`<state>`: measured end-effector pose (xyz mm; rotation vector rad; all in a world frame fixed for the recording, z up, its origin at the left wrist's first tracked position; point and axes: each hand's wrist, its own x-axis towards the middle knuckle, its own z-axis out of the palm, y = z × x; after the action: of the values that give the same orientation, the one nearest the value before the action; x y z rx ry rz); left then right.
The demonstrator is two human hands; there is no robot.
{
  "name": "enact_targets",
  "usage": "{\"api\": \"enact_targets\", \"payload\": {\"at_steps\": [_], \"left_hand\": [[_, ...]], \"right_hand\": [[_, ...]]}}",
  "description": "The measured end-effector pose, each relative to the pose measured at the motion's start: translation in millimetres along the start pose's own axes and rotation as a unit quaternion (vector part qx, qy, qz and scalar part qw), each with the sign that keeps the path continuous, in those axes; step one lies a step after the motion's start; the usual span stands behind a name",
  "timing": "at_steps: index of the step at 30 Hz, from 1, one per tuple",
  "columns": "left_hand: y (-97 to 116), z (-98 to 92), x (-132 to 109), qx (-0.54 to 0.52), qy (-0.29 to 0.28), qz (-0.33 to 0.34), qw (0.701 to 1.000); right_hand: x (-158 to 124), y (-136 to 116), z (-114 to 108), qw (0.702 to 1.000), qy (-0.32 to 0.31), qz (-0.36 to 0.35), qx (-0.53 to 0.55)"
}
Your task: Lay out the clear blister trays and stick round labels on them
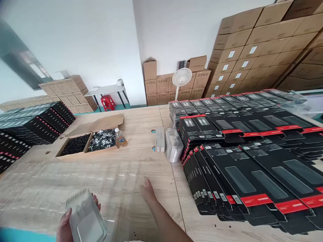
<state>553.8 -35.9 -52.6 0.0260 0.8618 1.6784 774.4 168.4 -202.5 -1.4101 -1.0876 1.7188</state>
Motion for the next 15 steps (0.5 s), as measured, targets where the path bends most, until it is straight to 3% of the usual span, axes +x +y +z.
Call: {"api": "enact_targets", "payload": {"at_steps": [4, 8, 11, 15], "left_hand": [[16, -5.5, 8, 0.037, -0.039, -0.009, 0.999], [35, -1.0, 23, 0.081, 0.012, -0.047, 0.996], [42, 16.7, 40, 0.139, 0.048, -0.061, 0.987], [36, 44.9, 64, 0.239, 0.039, -0.031, 0.970]], "right_hand": [[21, -11, 45, 0.997, -0.005, -0.040, -0.063], [31, -31, 63, 0.994, -0.003, -0.044, -0.099], [11, -45, 68, 0.991, 0.006, -0.053, -0.120], [-43, -70, 89, 0.988, -0.042, -0.090, -0.119]]}}
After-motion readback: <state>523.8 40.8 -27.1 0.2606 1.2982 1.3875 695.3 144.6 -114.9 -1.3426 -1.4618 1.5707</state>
